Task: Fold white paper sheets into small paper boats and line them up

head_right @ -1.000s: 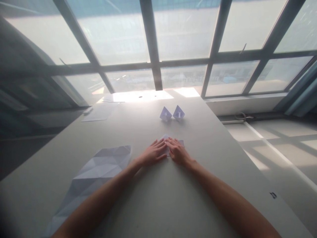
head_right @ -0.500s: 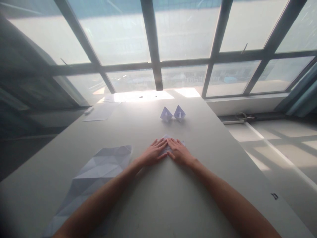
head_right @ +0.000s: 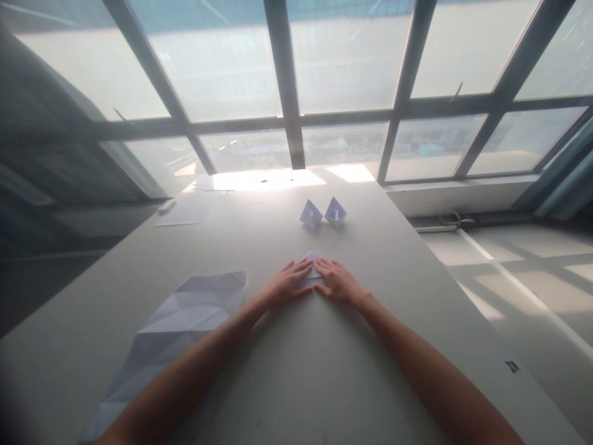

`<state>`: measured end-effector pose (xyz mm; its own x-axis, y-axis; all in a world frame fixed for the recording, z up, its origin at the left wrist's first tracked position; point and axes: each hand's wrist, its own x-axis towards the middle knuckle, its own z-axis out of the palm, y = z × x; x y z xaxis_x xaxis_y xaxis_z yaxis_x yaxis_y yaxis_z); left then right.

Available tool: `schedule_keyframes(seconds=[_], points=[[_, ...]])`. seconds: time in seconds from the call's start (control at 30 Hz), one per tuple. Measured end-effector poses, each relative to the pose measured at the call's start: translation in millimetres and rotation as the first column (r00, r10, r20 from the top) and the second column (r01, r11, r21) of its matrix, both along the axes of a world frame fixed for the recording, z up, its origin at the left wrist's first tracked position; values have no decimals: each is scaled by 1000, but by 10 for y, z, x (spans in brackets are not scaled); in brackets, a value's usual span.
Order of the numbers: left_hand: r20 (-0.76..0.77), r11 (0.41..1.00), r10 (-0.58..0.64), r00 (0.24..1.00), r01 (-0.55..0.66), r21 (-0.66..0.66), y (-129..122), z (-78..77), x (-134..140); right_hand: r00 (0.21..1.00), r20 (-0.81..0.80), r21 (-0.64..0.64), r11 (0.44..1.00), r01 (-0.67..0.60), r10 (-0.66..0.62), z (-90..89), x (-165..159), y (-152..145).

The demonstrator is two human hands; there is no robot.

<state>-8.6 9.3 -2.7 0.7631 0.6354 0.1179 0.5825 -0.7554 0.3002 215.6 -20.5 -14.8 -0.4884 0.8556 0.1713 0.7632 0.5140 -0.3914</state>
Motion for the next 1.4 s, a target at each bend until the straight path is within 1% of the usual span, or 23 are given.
schedule_keyframes(seconds=[0.1, 0.3, 0.47, 0.53, 0.67, 0.73, 0.83, 0.9, 1.0, 1.1, 1.17, 1.23, 1.3, 1.4], points=[[23, 1000, 22, 999, -22, 2, -8, 13, 6, 999, -26, 40, 999, 25, -24, 19, -17, -16], [110, 993, 108, 988, -113, 38, -60, 81, 30, 995, -75, 179, 980, 85, -72, 39, -38, -63], [136, 967, 201, 970, -219, 128, -81, 144, 18, 988, -82, 222, 964, 147, -132, 74, -25, -71], [166, 949, 233, 958, -262, 179, -81, 155, 9, 985, -93, 264, 951, 163, -143, 97, -9, -70], [239, 920, 237, 942, -297, 258, -71, 148, -3, 987, -92, 357, 921, 155, -131, 129, 19, -55], [195, 921, 232, 953, -280, 271, -65, 130, -9, 989, -28, 348, 926, 149, -148, 120, 26, -42], [50, 934, 240, 970, -244, 262, -71, 89, -10, 982, 101, 280, 952, 125, -159, 79, 25, -28], [-18, 935, 247, 969, -234, 267, -90, 58, 6, 974, 160, 241, 963, 117, -158, 44, 6, -36], [-24, 936, 233, 972, -218, 277, -131, 4, 64, 961, 203, 224, 964, 142, -188, 4, -59, -80], [-42, 972, 147, 988, -137, 191, -158, -63, 127, 954, 201, 218, 960, 178, -223, -10, -157, -140], [-55, 986, 106, 993, -98, 135, -160, -106, 152, 963, 167, 213, 961, 176, -214, -16, -225, -168], [-50, 989, 97, 994, -90, 114, -155, -137, 159, 979, 131, 181, 974, 133, -157, -29, -282, -179], [-44, 990, 98, 994, -93, 106, -148, -156, 157, 988, 111, 124, 988, 90, -103, -51, -318, -177], [-55, 989, 110, 992, -104, 103, -139, -176, 153, 986, 119, 64, 992, 113, -120, -88, -322, -170]])
